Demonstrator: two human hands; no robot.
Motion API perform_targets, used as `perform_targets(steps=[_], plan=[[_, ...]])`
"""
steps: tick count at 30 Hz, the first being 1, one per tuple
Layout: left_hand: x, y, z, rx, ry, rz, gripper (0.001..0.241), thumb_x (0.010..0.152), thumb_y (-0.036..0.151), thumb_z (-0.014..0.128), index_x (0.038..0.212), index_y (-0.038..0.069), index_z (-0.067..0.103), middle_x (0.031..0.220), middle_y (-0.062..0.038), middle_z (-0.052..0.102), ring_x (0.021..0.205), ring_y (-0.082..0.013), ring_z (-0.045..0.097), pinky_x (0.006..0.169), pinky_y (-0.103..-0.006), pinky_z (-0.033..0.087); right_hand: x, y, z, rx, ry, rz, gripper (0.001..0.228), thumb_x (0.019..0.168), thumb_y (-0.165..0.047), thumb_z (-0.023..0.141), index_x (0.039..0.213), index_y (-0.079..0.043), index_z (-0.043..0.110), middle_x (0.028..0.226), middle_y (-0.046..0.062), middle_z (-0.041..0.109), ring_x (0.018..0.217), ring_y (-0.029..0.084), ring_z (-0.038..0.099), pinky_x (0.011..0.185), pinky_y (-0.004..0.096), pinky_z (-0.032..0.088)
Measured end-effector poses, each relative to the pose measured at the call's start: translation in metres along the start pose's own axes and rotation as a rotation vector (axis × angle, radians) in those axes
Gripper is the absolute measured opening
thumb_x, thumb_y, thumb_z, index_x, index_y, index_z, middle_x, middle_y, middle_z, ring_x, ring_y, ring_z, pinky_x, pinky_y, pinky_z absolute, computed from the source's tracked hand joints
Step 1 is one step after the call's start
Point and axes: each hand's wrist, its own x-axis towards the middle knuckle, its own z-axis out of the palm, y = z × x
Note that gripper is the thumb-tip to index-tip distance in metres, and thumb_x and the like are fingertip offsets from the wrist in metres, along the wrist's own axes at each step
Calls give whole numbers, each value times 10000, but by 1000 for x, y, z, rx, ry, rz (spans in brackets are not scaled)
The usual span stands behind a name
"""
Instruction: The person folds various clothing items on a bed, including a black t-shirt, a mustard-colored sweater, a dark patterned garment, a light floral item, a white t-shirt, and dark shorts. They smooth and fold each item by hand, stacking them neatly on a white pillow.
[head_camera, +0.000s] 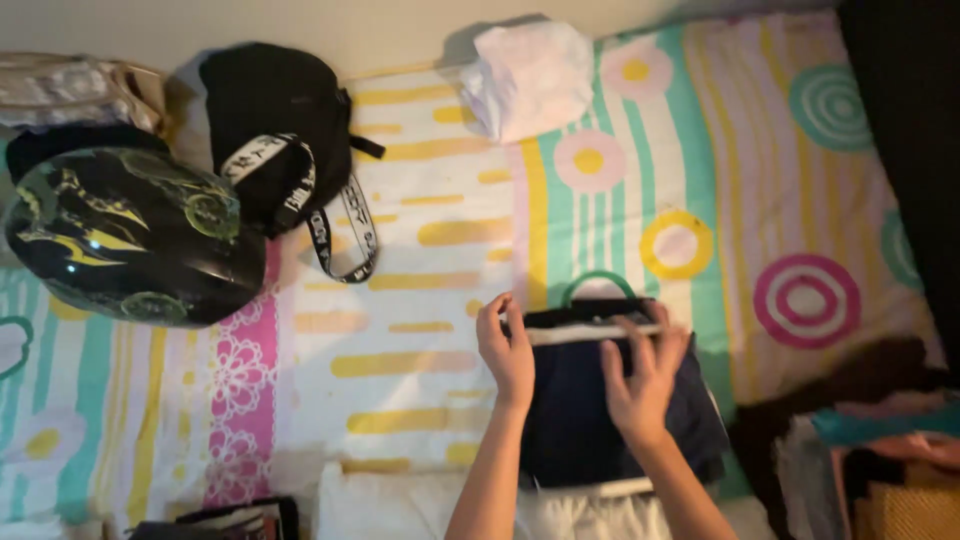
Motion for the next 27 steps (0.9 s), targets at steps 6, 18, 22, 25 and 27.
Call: perform_targets(steps=[6, 18, 22, 25, 27], plan=[[61, -67, 54, -61, 81, 149, 183, 986, 75, 569, 1117, 0, 671, 1102, -149, 700, 1043, -334, 661, 928, -434, 518, 38, 58, 194, 813, -265, 424, 388, 995, -257, 649, 1282, 4, 647, 1224, 114, 714, 1180, 229, 671, 995, 325, 514], [141, -146, 117, 464, -46, 555, 402, 993, 97, 518, 1372, -33, 532, 1468, -181, 537, 1450, -361, 424, 1215, -561, 277, 167, 88, 347, 1511, -405, 826, 601, 955, -387, 688, 1409, -48, 486, 1210, 113, 636, 1135, 223, 633, 1019, 395, 509], [163, -142, 128, 504, -59, 519, 447, 965, 75, 517, 1399, -31, 515, 1490, -174, 528, 1458, -350, 423, 1215, -566, 272, 225, 107, 401, 1649, -481, 813, 619, 948, -473, 649, 1409, -83, 516, 1254, 135, 659, 1197, 260, 645, 1046, 413, 494], [171, -138, 128, 503, -63, 496, 487, 962, 78, 532, 1436, -31, 501, 1489, -161, 533, 1462, -336, 432, 1224, -558, 279, 256, 105, 428, 1841, -559, 921, 652, 1010, -503, 622, 1363, 41, 549, 1224, 244, 695, 1155, 340, 680, 1028, 468, 556], [165, -125, 121, 518, -33, 506, 460, 991, 89, 546, 1436, -17, 502, 1494, -143, 536, 1475, -324, 442, 1238, -547, 301, 264, 85, 414, 1741, -470, 929, 552, 989, -395, 649, 1363, -10, 521, 1215, 184, 676, 1129, 329, 722, 1017, 472, 541]])
